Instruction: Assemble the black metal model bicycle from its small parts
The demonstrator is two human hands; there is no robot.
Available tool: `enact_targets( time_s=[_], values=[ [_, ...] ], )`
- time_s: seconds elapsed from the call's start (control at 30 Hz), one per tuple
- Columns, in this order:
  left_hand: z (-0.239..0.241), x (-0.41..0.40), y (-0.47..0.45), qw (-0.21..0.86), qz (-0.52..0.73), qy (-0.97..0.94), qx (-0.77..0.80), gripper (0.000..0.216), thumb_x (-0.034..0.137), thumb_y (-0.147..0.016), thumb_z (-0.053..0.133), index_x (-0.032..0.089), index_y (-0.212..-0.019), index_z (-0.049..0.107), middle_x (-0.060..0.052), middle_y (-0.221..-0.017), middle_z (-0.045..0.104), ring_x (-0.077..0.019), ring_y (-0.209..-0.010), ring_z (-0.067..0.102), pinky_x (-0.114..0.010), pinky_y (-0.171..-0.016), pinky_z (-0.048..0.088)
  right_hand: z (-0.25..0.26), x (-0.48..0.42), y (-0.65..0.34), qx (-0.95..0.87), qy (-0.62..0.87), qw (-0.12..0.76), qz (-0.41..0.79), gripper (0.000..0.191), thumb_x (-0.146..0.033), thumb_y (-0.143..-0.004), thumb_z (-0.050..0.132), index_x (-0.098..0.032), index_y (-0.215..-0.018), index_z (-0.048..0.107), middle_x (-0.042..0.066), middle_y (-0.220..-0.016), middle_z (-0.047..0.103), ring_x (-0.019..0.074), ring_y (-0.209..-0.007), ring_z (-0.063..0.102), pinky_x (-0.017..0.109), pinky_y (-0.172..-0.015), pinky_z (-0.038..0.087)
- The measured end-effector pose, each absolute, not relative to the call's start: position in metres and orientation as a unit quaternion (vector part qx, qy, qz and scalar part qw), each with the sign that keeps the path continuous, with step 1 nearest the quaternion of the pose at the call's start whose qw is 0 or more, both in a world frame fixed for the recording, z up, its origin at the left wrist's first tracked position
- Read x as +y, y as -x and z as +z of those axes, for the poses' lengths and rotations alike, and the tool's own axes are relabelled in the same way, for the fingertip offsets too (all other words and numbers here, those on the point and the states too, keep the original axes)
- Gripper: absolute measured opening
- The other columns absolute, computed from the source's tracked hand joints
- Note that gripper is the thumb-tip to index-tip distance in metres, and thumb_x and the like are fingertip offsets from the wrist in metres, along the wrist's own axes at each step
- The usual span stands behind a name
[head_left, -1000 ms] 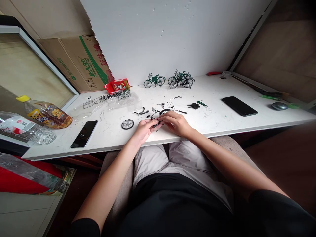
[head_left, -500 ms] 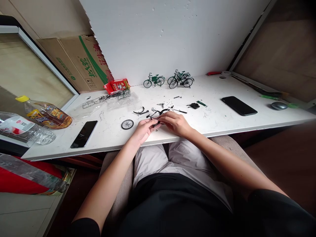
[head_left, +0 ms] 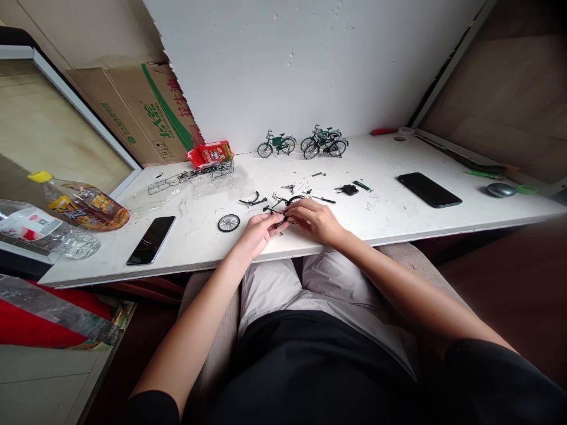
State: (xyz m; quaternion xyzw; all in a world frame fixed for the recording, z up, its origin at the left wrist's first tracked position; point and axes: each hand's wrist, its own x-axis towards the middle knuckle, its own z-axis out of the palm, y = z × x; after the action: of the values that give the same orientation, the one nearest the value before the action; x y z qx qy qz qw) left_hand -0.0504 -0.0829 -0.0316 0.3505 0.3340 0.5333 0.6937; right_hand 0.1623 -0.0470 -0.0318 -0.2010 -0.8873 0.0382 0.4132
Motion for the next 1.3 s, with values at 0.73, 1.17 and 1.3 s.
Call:
enact_targets(
  time_s=[0.73,1.17,1.3],
  values=[
    [-0.031,-0.0837,0.0508,0.689,0.53,-0.364,0.334,0.011,0.017,-0.078,0.087,0.012,-0.083,0.079,-0.006,-0.094,0.077,-0.0172,-0.098,0.073,-0.04,-0.111,0.056,-0.0321,-0.0452,-0.1615,-0.876,0.176,0.448,0.03,0.019,-0.017,-0.103,0.059,-0.025,-0.113,0.074,0.01,-0.116,0.079,0.0242,-0.105,0.074,0.041,-0.088,0.061],
    [-0.031,-0.084,0.0508,0.689,0.529,-0.36,0.34,0.011,0.017,-0.078,0.086,0.011,-0.083,0.078,-0.005,-0.094,0.077,-0.0167,-0.098,0.074,-0.039,-0.111,0.055,-0.0328,-0.0446,-0.1619,-0.872,0.18,0.452,0.057,0.018,-0.022,-0.105,0.059,-0.026,-0.114,0.074,0.01,-0.115,0.079,0.0249,-0.107,0.073,0.042,-0.09,0.061],
    [-0.0303,-0.0842,0.0505,0.692,0.53,-0.353,0.34,0.011,0.016,-0.08,0.086,0.011,-0.086,0.078,-0.006,-0.097,0.078,-0.0174,-0.101,0.075,-0.039,-0.113,0.054,-0.0349,-0.0464,-0.1621,-0.87,0.212,0.442,0.062,0.02,-0.028,-0.105,0.06,-0.026,-0.121,0.072,0.01,-0.114,0.079,0.0264,-0.105,0.072,0.044,-0.09,0.061]
  ],
)
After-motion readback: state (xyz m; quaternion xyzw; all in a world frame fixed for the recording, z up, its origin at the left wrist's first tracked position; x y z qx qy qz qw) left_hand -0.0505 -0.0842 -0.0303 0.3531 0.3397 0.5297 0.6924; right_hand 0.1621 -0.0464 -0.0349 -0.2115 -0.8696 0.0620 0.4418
